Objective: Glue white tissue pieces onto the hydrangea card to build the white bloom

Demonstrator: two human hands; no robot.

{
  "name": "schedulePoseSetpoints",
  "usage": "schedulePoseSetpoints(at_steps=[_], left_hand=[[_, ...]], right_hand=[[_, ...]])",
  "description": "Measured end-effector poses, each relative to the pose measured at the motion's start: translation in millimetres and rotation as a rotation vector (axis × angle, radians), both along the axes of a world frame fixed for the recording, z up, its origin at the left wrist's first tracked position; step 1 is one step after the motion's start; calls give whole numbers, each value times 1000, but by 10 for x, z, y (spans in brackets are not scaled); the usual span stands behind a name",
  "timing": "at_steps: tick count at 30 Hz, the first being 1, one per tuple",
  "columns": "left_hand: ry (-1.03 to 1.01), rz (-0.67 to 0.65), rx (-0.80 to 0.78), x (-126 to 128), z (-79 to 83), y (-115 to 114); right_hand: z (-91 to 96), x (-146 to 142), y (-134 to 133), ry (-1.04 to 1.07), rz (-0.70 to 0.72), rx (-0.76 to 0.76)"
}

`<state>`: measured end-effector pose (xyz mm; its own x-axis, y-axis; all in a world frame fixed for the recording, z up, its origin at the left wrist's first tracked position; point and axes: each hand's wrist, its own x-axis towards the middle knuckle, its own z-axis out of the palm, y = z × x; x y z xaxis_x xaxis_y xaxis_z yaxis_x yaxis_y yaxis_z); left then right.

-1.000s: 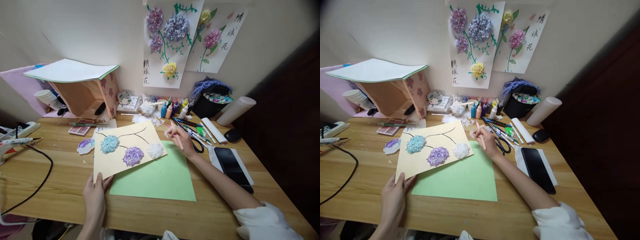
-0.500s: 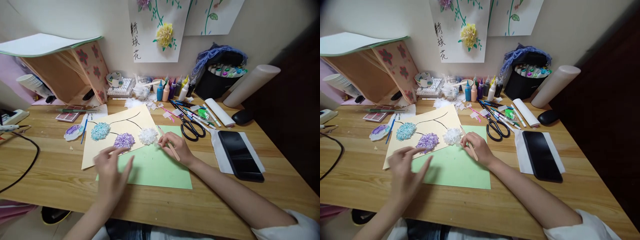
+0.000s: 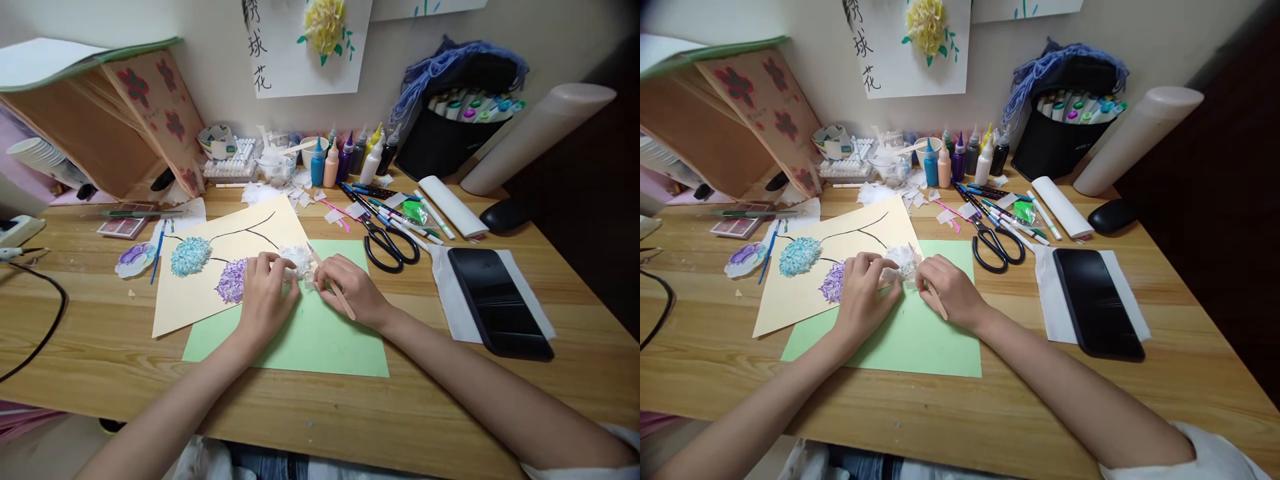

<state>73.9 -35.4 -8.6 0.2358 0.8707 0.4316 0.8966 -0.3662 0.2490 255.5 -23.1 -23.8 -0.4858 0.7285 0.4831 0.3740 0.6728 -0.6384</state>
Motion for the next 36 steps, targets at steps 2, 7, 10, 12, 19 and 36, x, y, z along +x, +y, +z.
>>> schedulePoseSetpoints(at_steps=[2,7,10,12,19,36], left_hand=[[-27,-14,-16,-7,-4,13],[-50,-97,-81,-25,8,27],[-65,-84,-88,-13,22,16],[-69,-66,-93,1,21,15],[-90,-42,-81,7,-21,56],[-142,-54,-126,-62,-7,60]], right_hand=[[5,3,0,-19,1,-9],[10,9,5,-22,-10,-27],[7,12,8,-6,-20,-32],[5,13,8,-1,-23,-36],[-8,10,10,14,-31,-41],[-23,-159,67,-74,-8,25]])
